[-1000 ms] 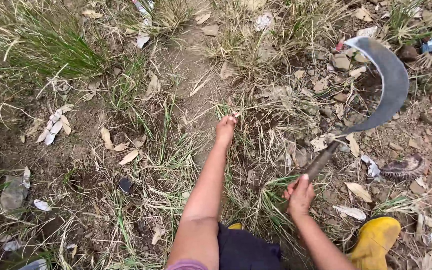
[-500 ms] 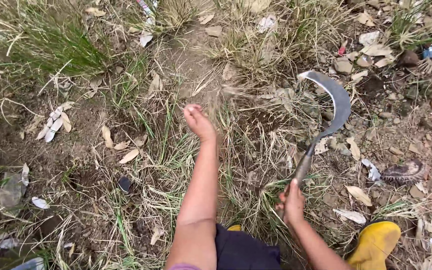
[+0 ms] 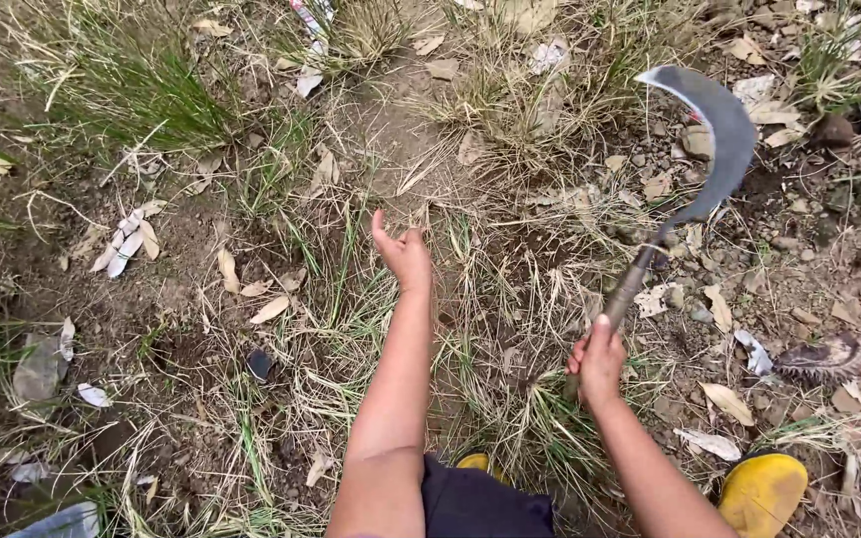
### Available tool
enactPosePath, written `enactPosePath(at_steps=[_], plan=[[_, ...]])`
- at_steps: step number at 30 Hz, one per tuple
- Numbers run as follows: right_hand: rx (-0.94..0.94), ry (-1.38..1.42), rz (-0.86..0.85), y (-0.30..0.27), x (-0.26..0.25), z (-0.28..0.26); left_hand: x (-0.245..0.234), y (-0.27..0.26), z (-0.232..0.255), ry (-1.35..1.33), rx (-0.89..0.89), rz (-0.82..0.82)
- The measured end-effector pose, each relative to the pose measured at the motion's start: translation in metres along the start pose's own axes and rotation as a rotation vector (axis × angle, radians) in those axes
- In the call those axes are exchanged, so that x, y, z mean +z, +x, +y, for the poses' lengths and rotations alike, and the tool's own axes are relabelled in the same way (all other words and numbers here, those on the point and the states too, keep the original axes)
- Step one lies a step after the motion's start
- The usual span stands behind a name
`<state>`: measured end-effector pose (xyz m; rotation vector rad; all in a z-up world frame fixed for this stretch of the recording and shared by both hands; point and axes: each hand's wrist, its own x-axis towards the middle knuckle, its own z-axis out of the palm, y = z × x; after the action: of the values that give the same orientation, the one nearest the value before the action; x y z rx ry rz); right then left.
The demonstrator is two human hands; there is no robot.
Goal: Cutting and clearing grass and weeds using a hand sickle in a backyard area
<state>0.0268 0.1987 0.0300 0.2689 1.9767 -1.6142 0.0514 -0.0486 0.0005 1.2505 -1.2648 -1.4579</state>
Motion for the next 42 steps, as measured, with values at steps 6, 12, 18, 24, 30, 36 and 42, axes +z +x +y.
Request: enactPosePath(at_steps=[6,12,18,24,30,36,42], plan=[[0.149,-0.149,-0.162,-0.001,0.027,0.016,-0.005,-0.003,0.012,-0.050,-0.003,-0.032],[0.015,0.051,0.081,-0.022,0.025,-0.008,-0.007,-0.004,0.015,-0.070,-0.009,-0.043],[-0.142,-0.034,0.093,0.026,0.023,-0.007,0.005,-0.005,-0.010,-0.048,-0.034,-0.088],[0.235,-0.199,-0.208,-0.002,-0.009,0.046,0.016,-0.018,-0.012,-0.069,0.100,-0.151],[0.159,-0.100,-0.129,-0.014,-0.049,0.110,0.024,-0.019,-0.002,0.112,-0.060,-0.142],[-0.088,0.057,0.147,0.009,-0.053,0.064,0.028,-0.019,-0.006,0.144,-0.032,-0.143],[-0.365,-0.463,0.824,0.075,-0.099,0.046,0.030,-0.027,-0.008,-0.083,0.058,-0.188]])
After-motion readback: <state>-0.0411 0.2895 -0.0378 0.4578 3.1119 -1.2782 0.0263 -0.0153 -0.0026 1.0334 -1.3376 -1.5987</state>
